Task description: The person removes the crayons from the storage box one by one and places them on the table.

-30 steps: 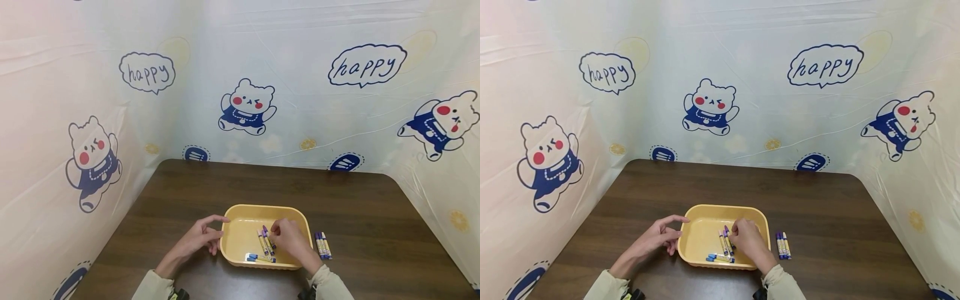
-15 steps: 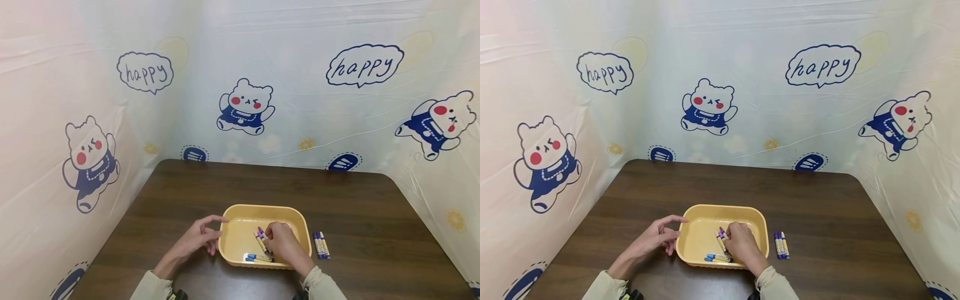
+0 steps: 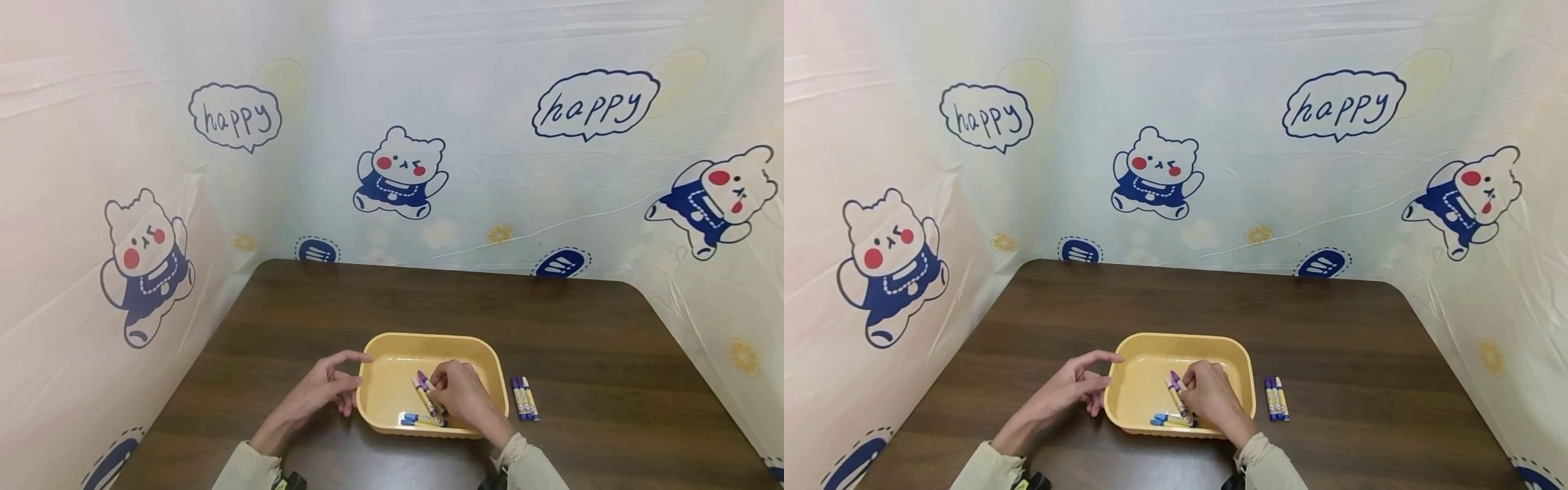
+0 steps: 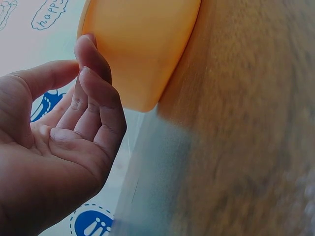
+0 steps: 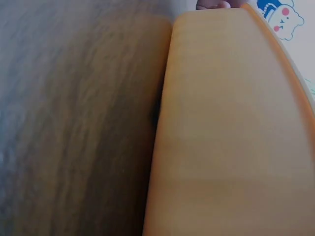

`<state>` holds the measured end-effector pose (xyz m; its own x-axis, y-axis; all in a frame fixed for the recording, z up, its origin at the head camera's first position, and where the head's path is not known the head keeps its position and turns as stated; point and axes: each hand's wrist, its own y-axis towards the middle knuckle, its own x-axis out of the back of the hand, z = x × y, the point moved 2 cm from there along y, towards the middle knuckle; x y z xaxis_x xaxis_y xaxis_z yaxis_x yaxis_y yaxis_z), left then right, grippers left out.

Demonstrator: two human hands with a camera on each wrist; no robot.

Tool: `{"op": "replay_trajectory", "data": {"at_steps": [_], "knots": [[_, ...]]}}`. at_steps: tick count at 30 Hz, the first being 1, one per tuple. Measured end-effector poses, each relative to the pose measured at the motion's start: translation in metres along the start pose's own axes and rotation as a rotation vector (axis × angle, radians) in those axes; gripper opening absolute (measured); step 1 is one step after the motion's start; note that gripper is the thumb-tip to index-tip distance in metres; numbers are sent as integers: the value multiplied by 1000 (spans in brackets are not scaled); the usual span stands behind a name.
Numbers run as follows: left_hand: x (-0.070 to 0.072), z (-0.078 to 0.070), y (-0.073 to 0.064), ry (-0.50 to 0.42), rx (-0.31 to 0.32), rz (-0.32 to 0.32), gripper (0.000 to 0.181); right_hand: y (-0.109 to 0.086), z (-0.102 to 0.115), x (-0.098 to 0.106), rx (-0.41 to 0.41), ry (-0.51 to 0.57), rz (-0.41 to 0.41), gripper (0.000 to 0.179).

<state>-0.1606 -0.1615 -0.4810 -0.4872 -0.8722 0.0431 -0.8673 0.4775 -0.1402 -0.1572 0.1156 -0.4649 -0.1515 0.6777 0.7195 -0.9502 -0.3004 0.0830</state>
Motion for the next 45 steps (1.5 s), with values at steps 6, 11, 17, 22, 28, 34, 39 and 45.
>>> {"op": "replay_trajectory", "data": {"at_steps": [6,11,17,22,28,34,39,45], "knots": [[1,-1,-2,6,-17,6,44,3,-1,4,-3,68,-12,10],[2,0,-2,5,-17,4,43,3,-1,15,-60,130,-22,9],[1,1,0,12,-16,6,43,-4,1,35,-123,161,-101,10],[1,0,0,18,-9,-6,43,-10,3,48,-172,172,-151,10],[1,1,0,18,0,3,43,-17,4,61,-224,237,-179,10],[0,-1,-1,13,1,-5,44,-25,-3,74,-231,305,-186,13],[0,-2,-1,9,16,-13,45,-30,-12,86,-232,366,-190,19],[-1,-1,0,6,20,-7,45,-38,-23,99,-280,421,-202,24]]}}
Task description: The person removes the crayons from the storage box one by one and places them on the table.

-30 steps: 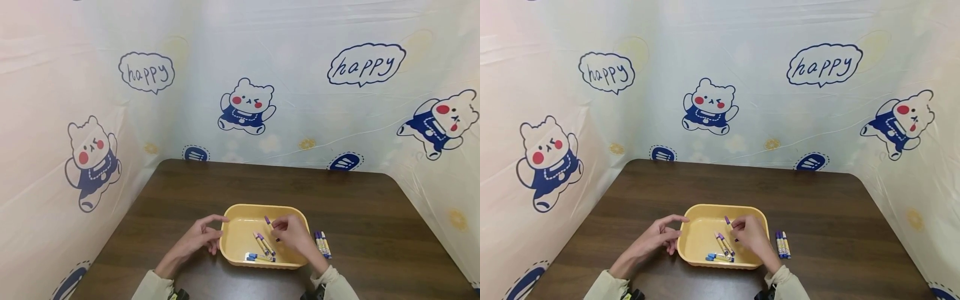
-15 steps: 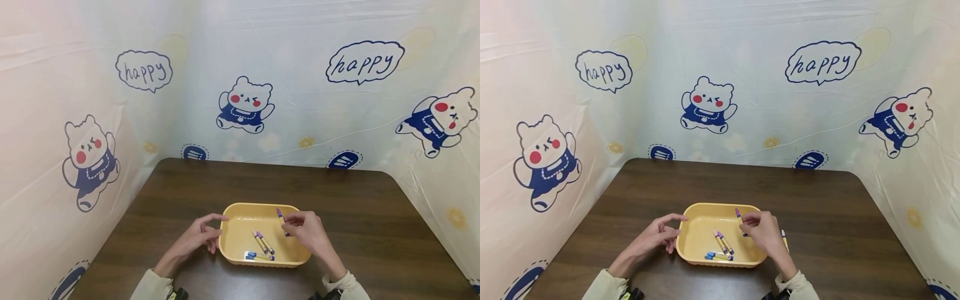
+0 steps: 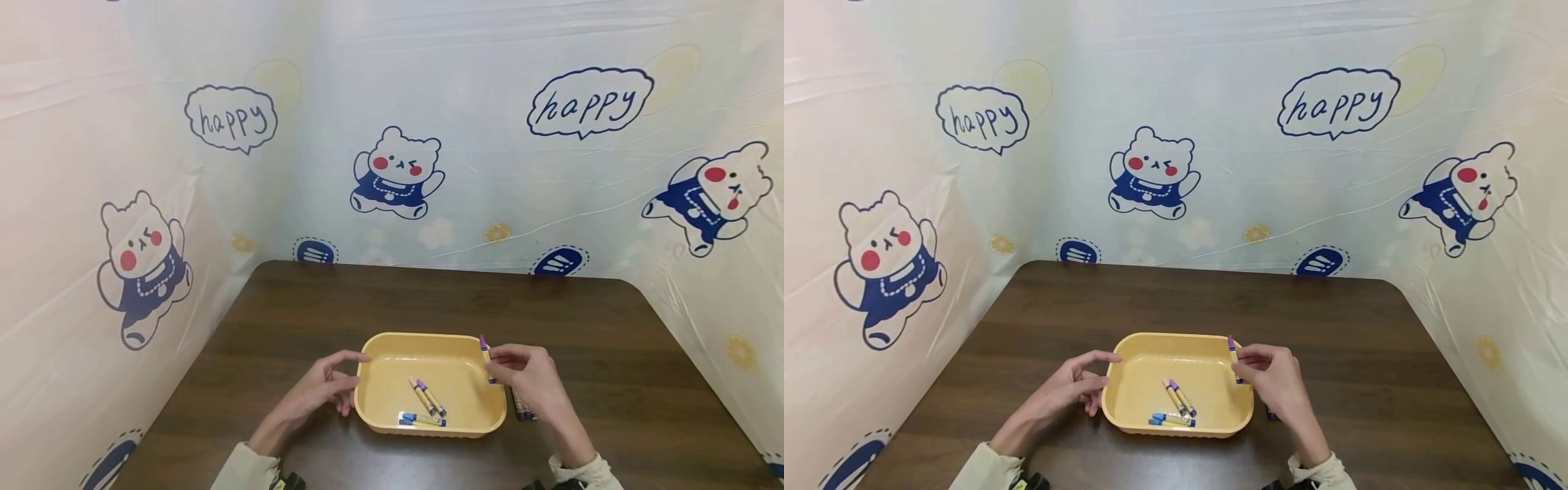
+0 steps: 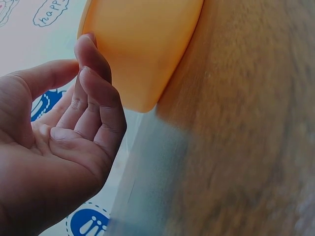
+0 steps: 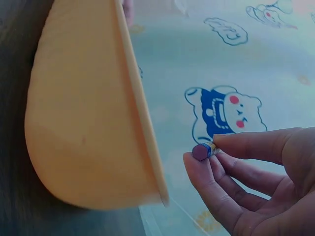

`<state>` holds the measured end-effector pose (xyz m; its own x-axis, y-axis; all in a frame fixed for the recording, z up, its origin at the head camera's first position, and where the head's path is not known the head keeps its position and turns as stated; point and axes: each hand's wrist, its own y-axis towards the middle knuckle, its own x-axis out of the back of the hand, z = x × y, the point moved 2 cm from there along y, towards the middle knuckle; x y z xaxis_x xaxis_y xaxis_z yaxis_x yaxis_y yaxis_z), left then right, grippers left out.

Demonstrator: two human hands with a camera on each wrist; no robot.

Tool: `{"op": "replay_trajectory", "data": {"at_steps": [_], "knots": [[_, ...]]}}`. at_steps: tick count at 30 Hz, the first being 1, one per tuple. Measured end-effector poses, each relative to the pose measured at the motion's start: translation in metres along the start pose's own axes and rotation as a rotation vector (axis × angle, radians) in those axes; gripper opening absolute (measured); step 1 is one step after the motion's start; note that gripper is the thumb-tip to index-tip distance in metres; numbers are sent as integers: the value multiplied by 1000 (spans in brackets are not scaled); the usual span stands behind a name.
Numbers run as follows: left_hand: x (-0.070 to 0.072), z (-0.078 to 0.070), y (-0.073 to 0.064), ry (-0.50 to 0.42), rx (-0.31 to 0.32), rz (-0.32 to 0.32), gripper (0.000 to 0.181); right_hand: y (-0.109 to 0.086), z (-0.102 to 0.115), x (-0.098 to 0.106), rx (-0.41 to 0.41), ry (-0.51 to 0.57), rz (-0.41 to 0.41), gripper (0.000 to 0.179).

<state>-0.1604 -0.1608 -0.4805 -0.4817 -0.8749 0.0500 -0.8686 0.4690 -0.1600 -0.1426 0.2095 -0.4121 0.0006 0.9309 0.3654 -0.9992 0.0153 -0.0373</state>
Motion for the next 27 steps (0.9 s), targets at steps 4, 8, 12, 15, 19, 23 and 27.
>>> {"op": "replay_trajectory", "data": {"at_steps": [4,8,12,15,19,23,27], "knots": [[1,2,1,-8,-1,1,45,-2,-3,11,-15,10,-35,25],[1,4,2,-18,0,-2,43,-5,-8,20,-16,-8,-70,26],[2,5,2,-21,-3,-2,43,-8,-16,28,-22,-7,-83,29],[1,5,3,-22,-4,3,44,-9,-23,34,-41,-23,-95,31],[1,4,3,-22,-11,5,43,-9,-36,42,-76,-68,-108,32],[1,3,3,-22,-14,5,43,-10,-48,47,-100,-107,-107,32],[1,4,3,-15,-11,3,44,-10,-59,51,-124,-184,-96,31]]}}
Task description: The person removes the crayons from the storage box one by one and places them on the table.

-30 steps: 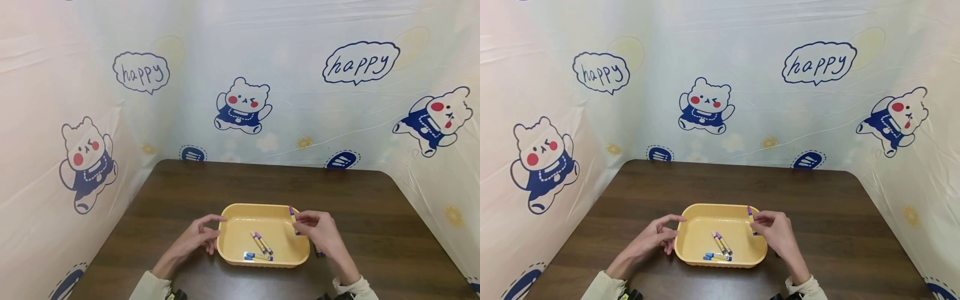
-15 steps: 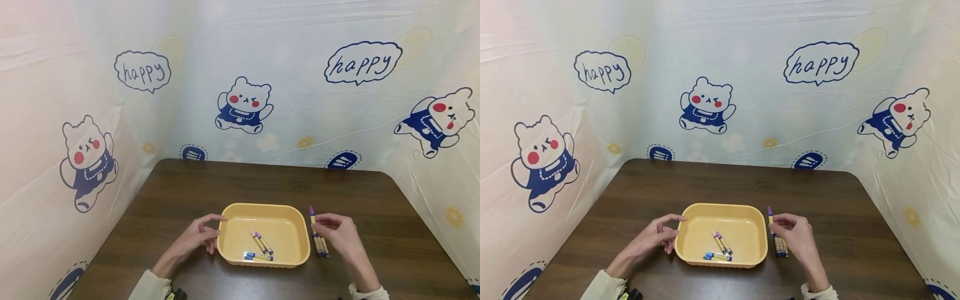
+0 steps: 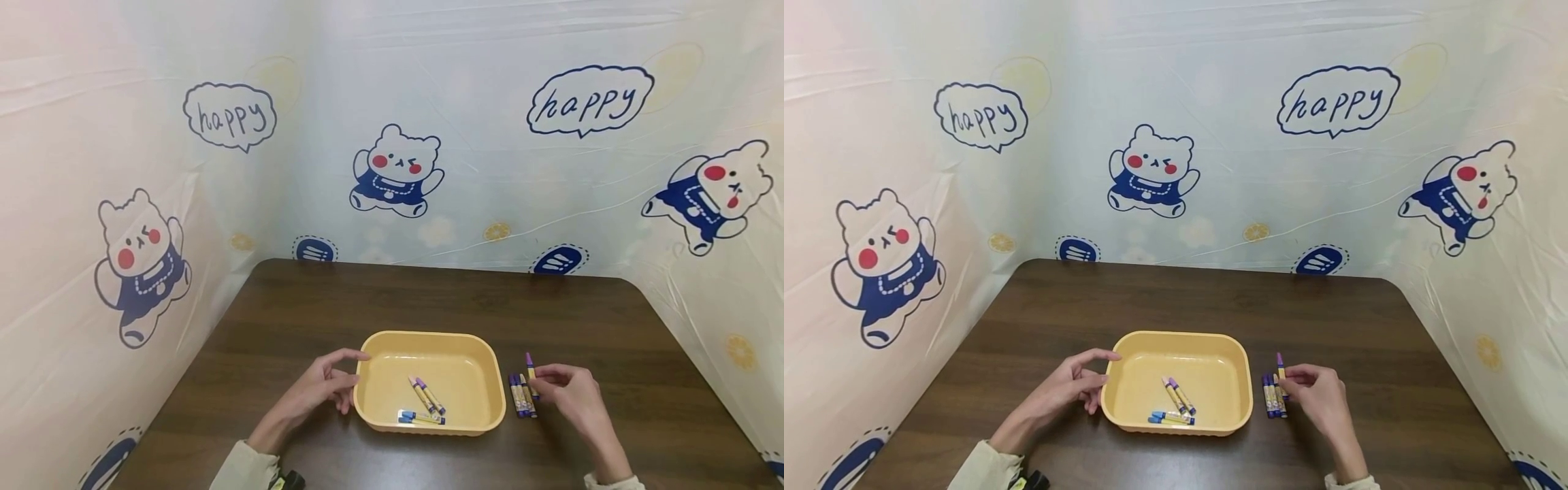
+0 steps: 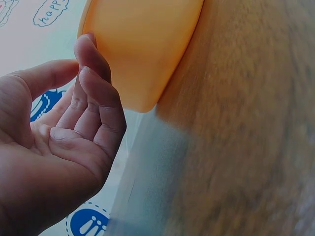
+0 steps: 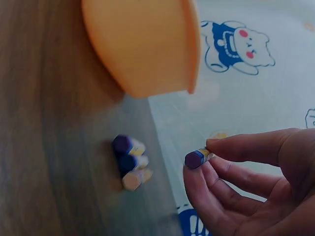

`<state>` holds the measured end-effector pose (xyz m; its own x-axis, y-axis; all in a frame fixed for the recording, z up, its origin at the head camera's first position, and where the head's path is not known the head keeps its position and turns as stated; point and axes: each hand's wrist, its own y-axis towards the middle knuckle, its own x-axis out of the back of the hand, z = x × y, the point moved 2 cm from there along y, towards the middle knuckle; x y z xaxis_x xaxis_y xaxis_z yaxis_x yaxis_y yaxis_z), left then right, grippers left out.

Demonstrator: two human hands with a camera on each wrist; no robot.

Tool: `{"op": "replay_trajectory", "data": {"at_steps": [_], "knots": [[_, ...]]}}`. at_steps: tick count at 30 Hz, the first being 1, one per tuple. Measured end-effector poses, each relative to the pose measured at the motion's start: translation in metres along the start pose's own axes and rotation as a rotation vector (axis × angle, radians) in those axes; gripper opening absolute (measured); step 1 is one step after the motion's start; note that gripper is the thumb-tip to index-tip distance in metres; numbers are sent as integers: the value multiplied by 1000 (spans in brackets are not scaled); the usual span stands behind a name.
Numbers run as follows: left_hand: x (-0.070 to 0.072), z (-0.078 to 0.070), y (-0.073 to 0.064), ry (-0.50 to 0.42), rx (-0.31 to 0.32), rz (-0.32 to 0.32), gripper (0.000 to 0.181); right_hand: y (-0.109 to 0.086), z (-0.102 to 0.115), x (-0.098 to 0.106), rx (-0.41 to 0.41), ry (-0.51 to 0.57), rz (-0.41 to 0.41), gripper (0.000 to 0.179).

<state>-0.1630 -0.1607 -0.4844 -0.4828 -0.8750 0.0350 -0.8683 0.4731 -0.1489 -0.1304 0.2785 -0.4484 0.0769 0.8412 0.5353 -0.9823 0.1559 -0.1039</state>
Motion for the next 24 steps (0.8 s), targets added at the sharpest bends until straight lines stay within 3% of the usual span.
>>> {"op": "replay_trajectory", "data": {"at_steps": [11,24], "knots": [[0,-1,-2,-1,8,-9,43,7,-22,-4,-30,-94,58,14],[-1,-1,-2,-8,7,1,43,8,-23,-6,-67,-158,77,10]]}}
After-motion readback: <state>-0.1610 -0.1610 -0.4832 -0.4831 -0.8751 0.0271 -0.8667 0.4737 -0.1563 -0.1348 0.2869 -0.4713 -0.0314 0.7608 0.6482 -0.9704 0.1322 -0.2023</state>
